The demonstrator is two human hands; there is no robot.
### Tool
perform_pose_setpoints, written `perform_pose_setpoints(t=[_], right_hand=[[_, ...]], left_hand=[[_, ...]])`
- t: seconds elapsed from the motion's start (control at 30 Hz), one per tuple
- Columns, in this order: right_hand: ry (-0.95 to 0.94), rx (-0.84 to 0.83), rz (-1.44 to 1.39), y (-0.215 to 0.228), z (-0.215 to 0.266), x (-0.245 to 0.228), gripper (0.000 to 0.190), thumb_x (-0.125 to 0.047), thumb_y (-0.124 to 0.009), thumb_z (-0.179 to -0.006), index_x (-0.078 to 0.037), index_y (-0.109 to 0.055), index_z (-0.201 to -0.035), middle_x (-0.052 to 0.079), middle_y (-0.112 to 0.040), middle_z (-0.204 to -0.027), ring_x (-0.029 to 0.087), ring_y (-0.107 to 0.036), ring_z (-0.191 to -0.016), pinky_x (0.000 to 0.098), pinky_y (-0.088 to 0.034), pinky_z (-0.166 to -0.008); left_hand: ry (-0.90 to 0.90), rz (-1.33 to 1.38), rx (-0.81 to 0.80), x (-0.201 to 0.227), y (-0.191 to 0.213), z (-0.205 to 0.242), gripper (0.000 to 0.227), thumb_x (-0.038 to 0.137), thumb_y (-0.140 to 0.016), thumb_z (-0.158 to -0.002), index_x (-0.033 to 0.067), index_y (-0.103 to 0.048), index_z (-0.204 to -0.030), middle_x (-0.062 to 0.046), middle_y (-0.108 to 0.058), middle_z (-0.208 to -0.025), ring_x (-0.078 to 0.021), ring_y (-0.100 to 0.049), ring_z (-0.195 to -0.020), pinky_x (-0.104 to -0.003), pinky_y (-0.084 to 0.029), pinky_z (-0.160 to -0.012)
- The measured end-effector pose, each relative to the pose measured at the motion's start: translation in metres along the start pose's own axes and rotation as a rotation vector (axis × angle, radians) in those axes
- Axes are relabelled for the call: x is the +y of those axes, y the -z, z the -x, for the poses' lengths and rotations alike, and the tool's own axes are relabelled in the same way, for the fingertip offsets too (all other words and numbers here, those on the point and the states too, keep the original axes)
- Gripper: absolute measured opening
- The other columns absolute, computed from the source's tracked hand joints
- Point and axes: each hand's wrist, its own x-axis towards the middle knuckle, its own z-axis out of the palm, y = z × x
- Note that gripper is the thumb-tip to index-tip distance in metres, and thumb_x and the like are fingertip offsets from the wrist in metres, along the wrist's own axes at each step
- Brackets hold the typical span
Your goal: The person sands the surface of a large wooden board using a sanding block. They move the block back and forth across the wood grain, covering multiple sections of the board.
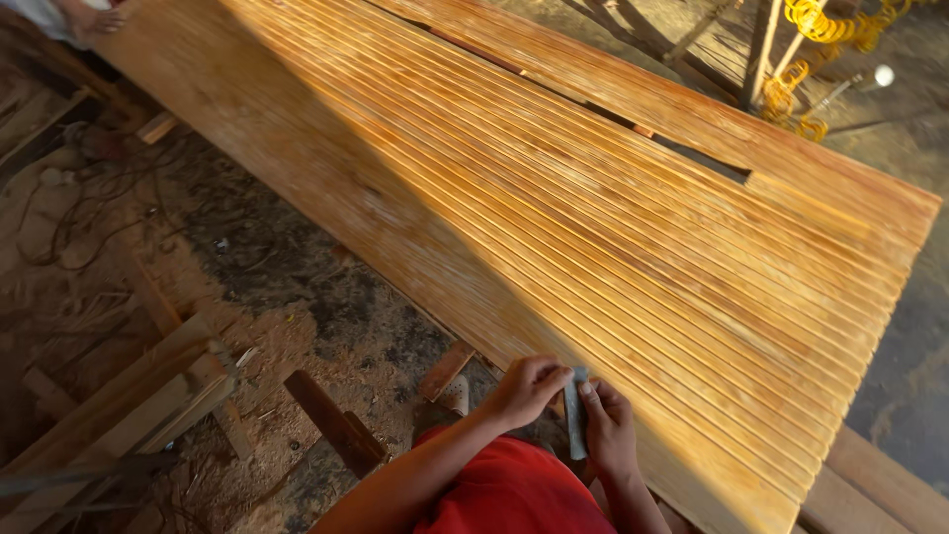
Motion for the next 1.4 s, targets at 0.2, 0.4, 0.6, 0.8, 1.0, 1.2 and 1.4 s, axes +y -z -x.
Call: perform_pose_setpoints(t=[0.2, 0.4, 0.6, 0.8, 1.0, 1.2, 1.4], right_hand=[[-0.026, -0.034, -0.034, 0.01, -0.01, 0.005, 0.023, -0.015, -0.055, -0.104, -0.003, -0.065, -0.087, -0.004, -0.06, -0.073, 0.003, -0.048, -0.064, 0.023, -0.04, -0.056], [0.018, 0.027, 0.007, 0.002, -0.012, -0.009, 0.024, -0.016, -0.056, -0.105, -0.002, -0.067, -0.089, -0.004, -0.057, -0.071, 0.004, -0.044, -0.06, 0.0237, -0.036, -0.052], [0.088, 0.058, 0.046, 0.004, -0.009, -0.004, 0.025, -0.015, -0.055, -0.105, -0.001, -0.068, -0.089, -0.001, -0.06, -0.071, 0.005, -0.047, -0.06, 0.0241, -0.039, -0.052], [0.171, 0.106, 0.016, 0.001, -0.016, -0.014, 0.026, -0.016, -0.056, -0.107, 0.0, -0.065, -0.088, -0.001, -0.059, -0.073, 0.005, -0.048, -0.063, 0.0242, -0.04, -0.055], [0.201, 0.228, 0.093, -0.02, -0.008, -0.036, 0.025, -0.018, -0.059, -0.105, -0.004, -0.062, -0.085, -0.003, -0.055, -0.071, 0.005, -0.045, -0.063, 0.0245, -0.037, -0.055], [0.249, 0.341, 0.132, -0.02, 0.023, -0.024, 0.029, -0.019, -0.063, -0.106, -0.007, -0.058, -0.08, -0.007, -0.051, -0.072, 0.003, -0.042, -0.066, 0.0241, -0.036, -0.056], [0.263, 0.417, -0.026, -0.028, 0.013, -0.03, 0.024, -0.017, -0.06, -0.106, -0.006, -0.062, -0.084, -0.007, -0.056, -0.073, 0.002, -0.044, -0.067, 0.0222, -0.038, -0.059]], left_hand=[[-0.158, -0.111, 0.089, -0.005, -0.001, -0.002, 0.035, 0.023, -0.059, -0.104, 0.003, -0.057, -0.076, 0.0, -0.049, -0.057, -0.0098, -0.046, -0.05, -0.033, -0.038, -0.048], [0.046, 0.0, -0.077, 0.001, -0.003, -0.005, 0.032, 0.027, -0.057, -0.105, 0.0068, -0.065, -0.082, 0.002, -0.05, -0.054, -0.0071, -0.039, -0.045, -0.031, -0.031, -0.042], [-0.002, 0.026, -0.131, -0.011, -0.012, -0.004, 0.028, 0.028, -0.06, -0.103, 0.0058, -0.069, -0.088, 0.001, -0.056, -0.058, -0.007, -0.042, -0.045, -0.03, -0.035, -0.041], [-0.025, -0.06, -0.205, -0.019, -0.019, -0.01, 0.042, 0.033, -0.064, -0.102, 0.0044, -0.065, -0.071, -0.004, -0.057, -0.055, -0.0085, -0.046, -0.044, -0.03, -0.037, -0.042], [0.136, 0.005, -0.307, 0.003, -0.013, -0.001, 0.033, 0.029, -0.062, -0.102, 0.0009, -0.075, -0.09, -0.007, -0.065, -0.067, -0.0111, -0.057, -0.056, -0.033, -0.046, -0.053], [0.127, 0.292, -0.396, -0.001, -0.021, 0.027, 0.03, 0.024, -0.056, -0.101, 0.0001, -0.074, -0.098, -0.003, -0.076, -0.083, -0.006, -0.07, -0.074, -0.029, -0.057, -0.067], [0.239, 0.067, -0.511, -0.005, -0.011, 0.017, 0.046, 0.03, -0.064, -0.106, -0.0024, -0.059, -0.073, 0.0, -0.048, -0.061, -0.0076, -0.04, -0.057, -0.031, -0.035, -0.051]])
